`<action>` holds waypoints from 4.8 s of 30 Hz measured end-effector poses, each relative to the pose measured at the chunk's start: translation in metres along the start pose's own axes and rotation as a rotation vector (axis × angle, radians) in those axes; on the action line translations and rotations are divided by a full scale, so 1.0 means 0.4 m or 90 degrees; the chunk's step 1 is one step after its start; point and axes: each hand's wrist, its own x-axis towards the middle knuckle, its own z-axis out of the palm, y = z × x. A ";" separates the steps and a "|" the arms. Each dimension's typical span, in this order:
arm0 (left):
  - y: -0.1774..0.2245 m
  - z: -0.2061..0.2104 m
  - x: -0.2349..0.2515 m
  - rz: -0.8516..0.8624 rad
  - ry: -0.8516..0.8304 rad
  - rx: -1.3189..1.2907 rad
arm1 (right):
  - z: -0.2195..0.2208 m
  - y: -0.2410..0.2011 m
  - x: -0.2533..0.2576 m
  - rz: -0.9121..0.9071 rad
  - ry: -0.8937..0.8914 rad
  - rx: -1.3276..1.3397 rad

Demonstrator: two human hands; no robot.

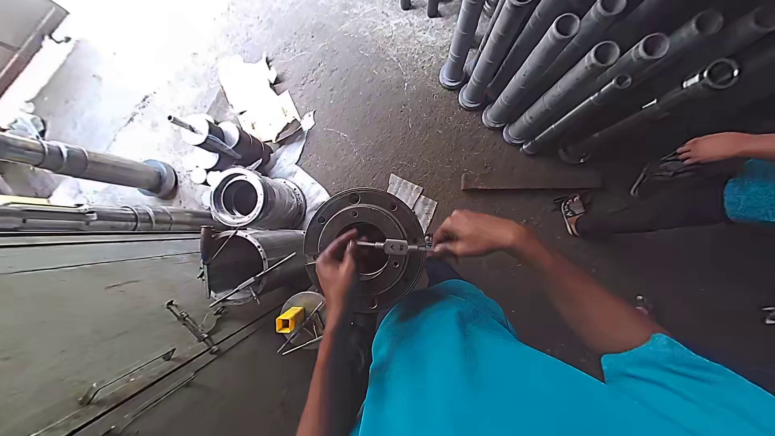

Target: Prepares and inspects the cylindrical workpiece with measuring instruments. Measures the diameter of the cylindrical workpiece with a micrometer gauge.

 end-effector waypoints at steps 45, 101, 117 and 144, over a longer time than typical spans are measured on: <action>-0.031 -0.073 0.111 0.372 -0.043 0.449 | 0.233 -0.050 -0.015 -0.016 0.423 -0.132; -0.024 -0.077 -0.011 0.268 -0.018 0.357 | 0.114 0.019 0.001 0.020 0.340 -0.134; 0.092 0.035 0.131 -0.021 -0.204 -0.041 | 0.175 -0.079 0.030 0.039 -0.074 0.343; -0.044 -0.048 -0.114 0.210 0.004 0.433 | 0.097 0.006 0.073 -0.054 0.409 -0.113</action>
